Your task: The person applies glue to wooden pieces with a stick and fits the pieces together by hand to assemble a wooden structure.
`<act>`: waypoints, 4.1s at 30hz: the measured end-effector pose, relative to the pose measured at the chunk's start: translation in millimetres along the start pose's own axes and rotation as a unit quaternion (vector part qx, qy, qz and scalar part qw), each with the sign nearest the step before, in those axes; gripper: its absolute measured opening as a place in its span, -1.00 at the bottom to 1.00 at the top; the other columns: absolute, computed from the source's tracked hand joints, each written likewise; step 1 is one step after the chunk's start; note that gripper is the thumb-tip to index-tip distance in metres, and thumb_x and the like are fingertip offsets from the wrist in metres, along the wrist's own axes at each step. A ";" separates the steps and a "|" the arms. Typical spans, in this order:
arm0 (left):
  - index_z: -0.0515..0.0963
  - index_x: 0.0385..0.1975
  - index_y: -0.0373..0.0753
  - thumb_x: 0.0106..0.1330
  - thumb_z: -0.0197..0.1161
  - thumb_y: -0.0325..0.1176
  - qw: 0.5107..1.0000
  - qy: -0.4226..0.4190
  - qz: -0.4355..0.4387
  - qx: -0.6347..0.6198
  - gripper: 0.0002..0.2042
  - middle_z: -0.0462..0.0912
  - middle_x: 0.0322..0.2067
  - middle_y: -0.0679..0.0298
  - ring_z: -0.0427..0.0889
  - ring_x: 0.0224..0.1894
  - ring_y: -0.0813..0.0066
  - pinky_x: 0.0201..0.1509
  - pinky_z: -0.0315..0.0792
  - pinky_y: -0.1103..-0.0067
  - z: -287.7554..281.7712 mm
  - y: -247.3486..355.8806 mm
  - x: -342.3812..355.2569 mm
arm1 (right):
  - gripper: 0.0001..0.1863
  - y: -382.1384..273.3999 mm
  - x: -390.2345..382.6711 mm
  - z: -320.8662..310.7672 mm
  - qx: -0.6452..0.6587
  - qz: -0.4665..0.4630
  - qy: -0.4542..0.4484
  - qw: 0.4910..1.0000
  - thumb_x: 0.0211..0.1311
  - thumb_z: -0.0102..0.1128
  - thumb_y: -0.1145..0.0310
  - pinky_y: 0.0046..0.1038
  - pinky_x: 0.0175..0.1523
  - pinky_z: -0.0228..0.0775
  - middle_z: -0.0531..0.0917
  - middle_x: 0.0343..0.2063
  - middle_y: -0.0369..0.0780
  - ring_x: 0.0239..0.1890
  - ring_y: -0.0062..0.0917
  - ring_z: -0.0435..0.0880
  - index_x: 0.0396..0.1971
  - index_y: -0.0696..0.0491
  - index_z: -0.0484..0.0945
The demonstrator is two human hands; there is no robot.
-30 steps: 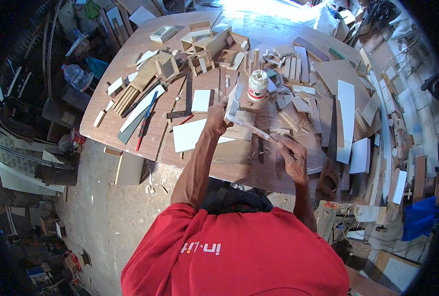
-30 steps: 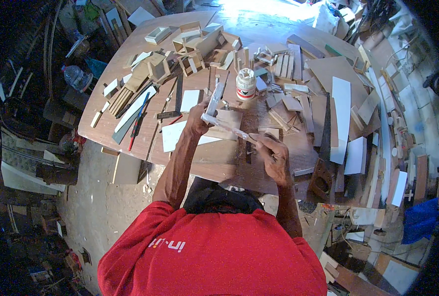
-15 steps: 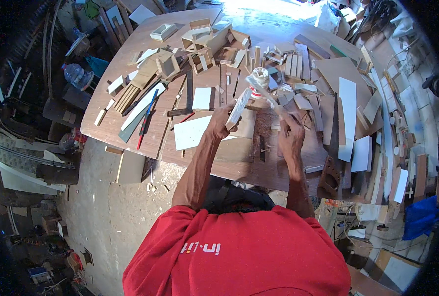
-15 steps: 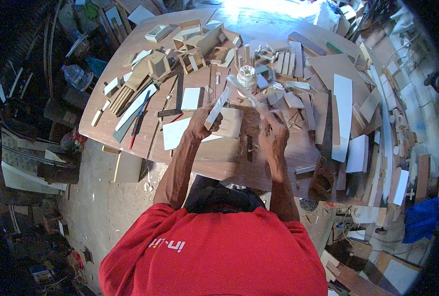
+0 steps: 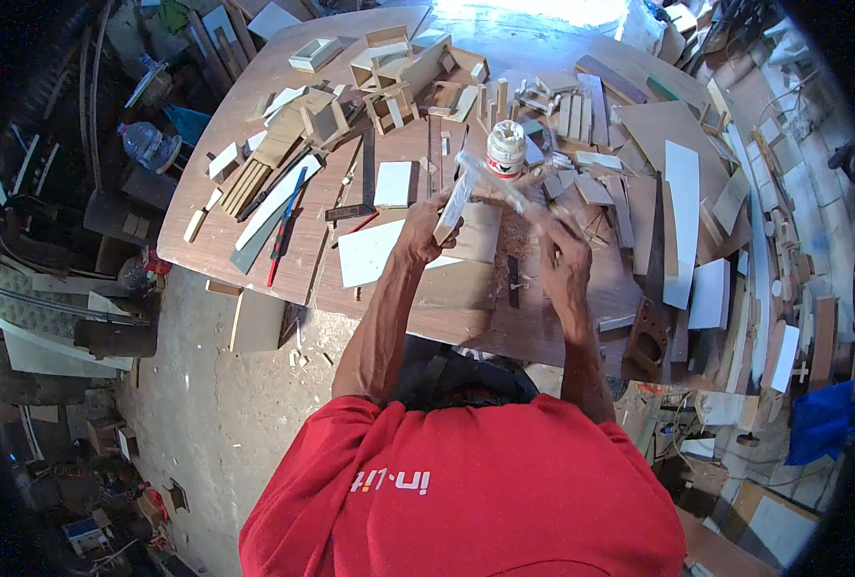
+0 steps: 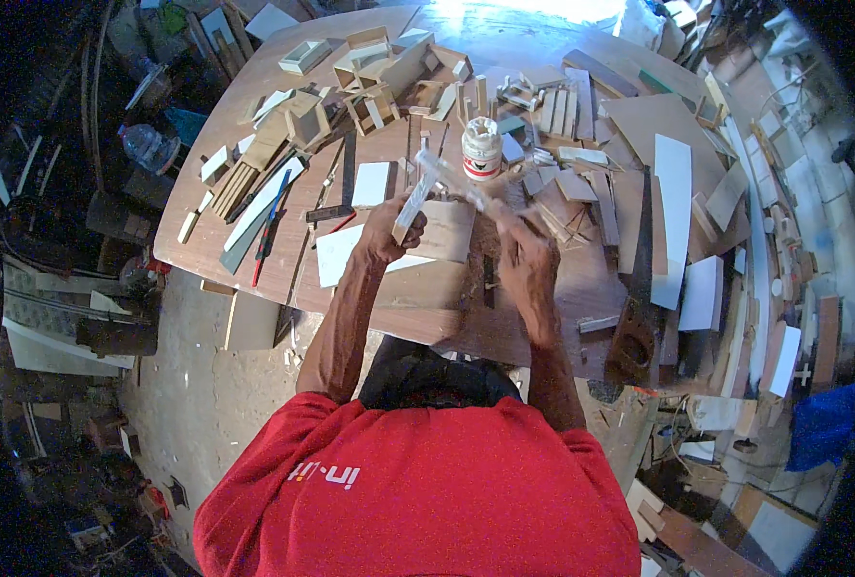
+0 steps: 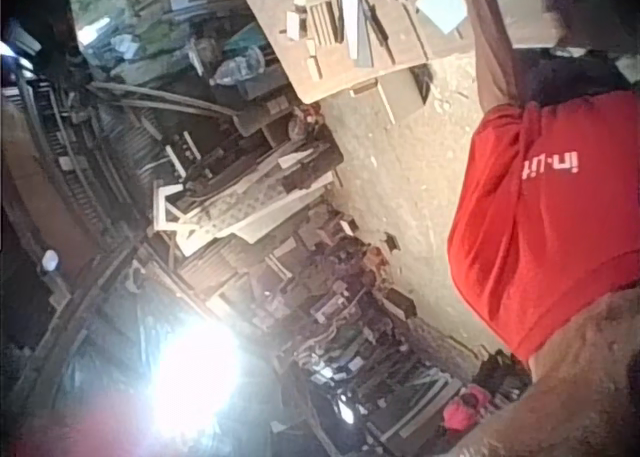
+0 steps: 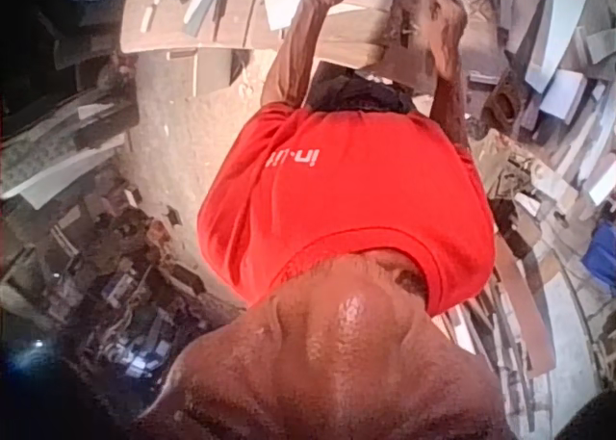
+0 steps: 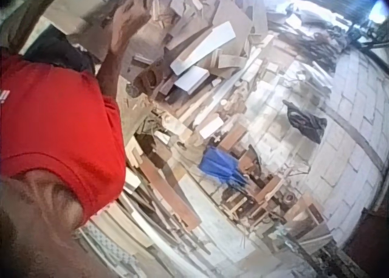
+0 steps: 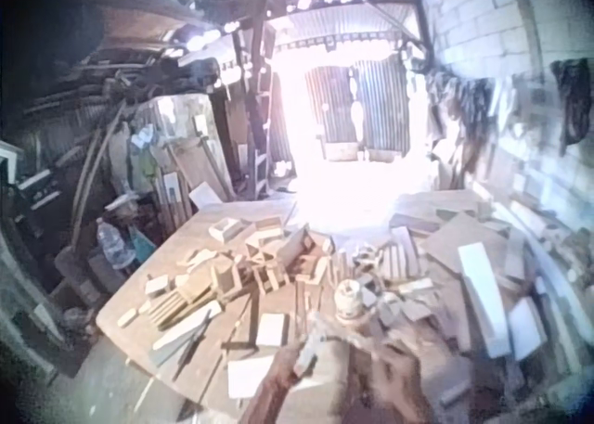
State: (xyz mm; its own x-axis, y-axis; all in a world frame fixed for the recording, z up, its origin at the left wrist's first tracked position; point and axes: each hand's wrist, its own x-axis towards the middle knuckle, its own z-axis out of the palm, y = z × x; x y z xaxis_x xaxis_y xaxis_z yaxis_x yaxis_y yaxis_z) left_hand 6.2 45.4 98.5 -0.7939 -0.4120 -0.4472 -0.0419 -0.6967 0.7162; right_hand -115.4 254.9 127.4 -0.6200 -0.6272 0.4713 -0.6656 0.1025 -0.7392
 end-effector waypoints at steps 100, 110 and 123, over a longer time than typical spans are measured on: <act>-0.02 0.28 -0.42 0.02 0.48 -0.24 0.711 0.281 0.272 0.584 -0.07 0.42 0.01 -0.21 0.50 0.00 -0.14 0.03 0.43 0.22 -56.9 -71.9 -43.9 | -0.63 82.2 99.8 55.8 -0.243 0.085 -0.019 0.966 0.18 0.08 0.36 -0.11 -0.10 0.45 0.67 -0.24 0.00 -0.18 -0.07 0.64 0.01 0.00 0.59; 0.00 0.27 -0.43 0.02 0.38 -0.32 0.731 0.268 0.277 0.563 -0.14 0.43 -0.01 -0.19 0.43 0.03 -0.13 0.13 0.33 0.19 -59.7 -75.8 -46.7 | -0.59 87.1 111.8 55.0 -0.265 0.074 -0.075 0.958 0.20 0.06 0.37 -0.13 -0.06 0.47 0.66 -0.15 -0.01 -0.15 -0.10 0.65 0.08 -0.10 0.57; 0.00 0.29 -0.45 0.01 0.43 -0.32 0.734 0.259 0.258 0.573 -0.10 0.43 0.00 -0.16 0.45 0.00 -0.10 0.09 0.36 0.21 -62.9 -74.5 -46.1 | -0.45 67.6 101.0 53.0 -0.268 -0.002 0.026 0.963 0.06 0.23 0.33 -0.18 0.11 0.40 0.60 -0.08 0.01 0.00 -0.10 0.57 0.14 0.03 0.49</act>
State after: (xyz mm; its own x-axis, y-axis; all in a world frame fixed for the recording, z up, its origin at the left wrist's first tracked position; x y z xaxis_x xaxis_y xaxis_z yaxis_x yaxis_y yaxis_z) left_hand 84.1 79.4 32.1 -0.5588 -0.8220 0.1100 -0.5356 0.4590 0.7088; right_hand -201.0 157.6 99.6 -0.6276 -0.5905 0.5074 -0.7783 0.4929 -0.3891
